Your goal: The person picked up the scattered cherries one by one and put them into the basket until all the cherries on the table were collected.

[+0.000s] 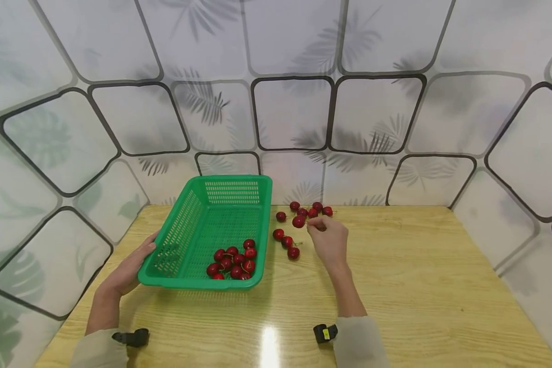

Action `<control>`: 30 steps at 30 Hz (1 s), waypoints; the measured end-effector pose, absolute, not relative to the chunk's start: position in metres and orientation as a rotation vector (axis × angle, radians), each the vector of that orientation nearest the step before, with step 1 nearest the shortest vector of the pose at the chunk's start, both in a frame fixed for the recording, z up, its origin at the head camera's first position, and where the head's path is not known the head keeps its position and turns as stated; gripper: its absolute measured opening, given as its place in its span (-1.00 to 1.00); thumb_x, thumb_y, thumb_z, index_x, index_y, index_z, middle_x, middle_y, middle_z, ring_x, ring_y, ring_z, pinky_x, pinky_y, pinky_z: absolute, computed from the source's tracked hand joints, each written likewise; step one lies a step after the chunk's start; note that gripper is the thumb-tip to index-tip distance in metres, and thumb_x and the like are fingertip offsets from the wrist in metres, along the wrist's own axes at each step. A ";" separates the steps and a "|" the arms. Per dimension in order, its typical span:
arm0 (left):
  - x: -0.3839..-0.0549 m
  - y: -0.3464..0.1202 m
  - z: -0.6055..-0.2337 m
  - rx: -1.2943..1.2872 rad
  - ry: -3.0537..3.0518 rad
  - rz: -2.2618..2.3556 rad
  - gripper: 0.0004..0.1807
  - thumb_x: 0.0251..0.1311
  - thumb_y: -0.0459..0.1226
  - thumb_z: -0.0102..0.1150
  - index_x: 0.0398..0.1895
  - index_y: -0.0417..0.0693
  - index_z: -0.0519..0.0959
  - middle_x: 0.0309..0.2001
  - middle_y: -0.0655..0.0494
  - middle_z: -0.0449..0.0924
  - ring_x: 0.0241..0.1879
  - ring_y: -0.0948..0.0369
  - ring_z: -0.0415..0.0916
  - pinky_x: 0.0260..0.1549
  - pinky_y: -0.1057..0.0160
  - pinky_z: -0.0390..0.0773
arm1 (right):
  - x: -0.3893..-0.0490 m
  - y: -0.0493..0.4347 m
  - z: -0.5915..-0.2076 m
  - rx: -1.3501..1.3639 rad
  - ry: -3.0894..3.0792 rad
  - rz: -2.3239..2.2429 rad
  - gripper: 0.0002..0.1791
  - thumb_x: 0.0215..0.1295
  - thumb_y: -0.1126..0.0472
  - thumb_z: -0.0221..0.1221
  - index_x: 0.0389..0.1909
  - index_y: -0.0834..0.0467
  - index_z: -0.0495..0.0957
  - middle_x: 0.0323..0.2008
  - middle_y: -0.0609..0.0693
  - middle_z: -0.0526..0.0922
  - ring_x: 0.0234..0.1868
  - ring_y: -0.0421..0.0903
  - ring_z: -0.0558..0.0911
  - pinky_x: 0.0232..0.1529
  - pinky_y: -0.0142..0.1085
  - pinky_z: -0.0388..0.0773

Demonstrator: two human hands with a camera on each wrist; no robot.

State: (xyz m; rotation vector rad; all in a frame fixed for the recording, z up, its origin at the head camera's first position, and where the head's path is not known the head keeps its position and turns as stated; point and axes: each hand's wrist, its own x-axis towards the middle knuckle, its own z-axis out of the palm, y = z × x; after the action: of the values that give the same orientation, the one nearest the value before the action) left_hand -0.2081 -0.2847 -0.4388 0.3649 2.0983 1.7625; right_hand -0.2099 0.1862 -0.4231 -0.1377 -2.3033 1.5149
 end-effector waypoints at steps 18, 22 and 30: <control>-0.206 -0.286 -0.442 0.339 2.098 1.781 -0.26 0.61 0.04 -0.47 0.59 -0.06 -0.45 0.49 -0.36 -0.24 -0.09 0.26 0.54 -0.09 0.33 0.53 | -0.221 0.112 -0.378 0.120 -2.208 1.561 -0.92 0.16 0.35 0.32 -0.40 0.27 0.77 -0.44 0.09 0.75 -0.43 -0.09 0.67 -0.38 -0.37 0.54; -0.205 -0.286 -0.445 0.341 2.099 1.774 -0.26 0.61 0.04 -0.48 0.59 -0.09 -0.45 0.43 -0.41 -0.12 -0.11 0.21 0.56 -0.09 0.31 0.54 | -0.219 0.084 -0.383 0.239 -2.260 1.535 -0.92 0.16 0.38 0.29 -0.40 0.27 0.76 -0.44 0.07 0.76 -0.41 -0.08 0.68 -0.38 -0.34 0.57; -0.209 -0.285 -0.444 0.387 2.111 1.769 -0.27 0.61 0.03 -0.51 0.59 -0.12 -0.43 0.27 -0.39 0.19 -0.13 0.17 0.59 -0.09 0.27 0.57 | -0.206 0.036 -0.394 0.554 -2.437 1.467 -0.88 0.23 0.43 0.26 -0.36 0.23 0.76 -0.41 0.04 0.77 -0.53 -0.28 0.56 -0.44 -0.42 0.51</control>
State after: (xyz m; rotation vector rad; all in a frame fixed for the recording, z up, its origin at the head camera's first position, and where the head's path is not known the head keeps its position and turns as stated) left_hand -0.2086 -0.2853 -0.4438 0.3870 2.1107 1.7695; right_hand -0.2056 0.0357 -0.3938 0.5542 -2.4370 1.4666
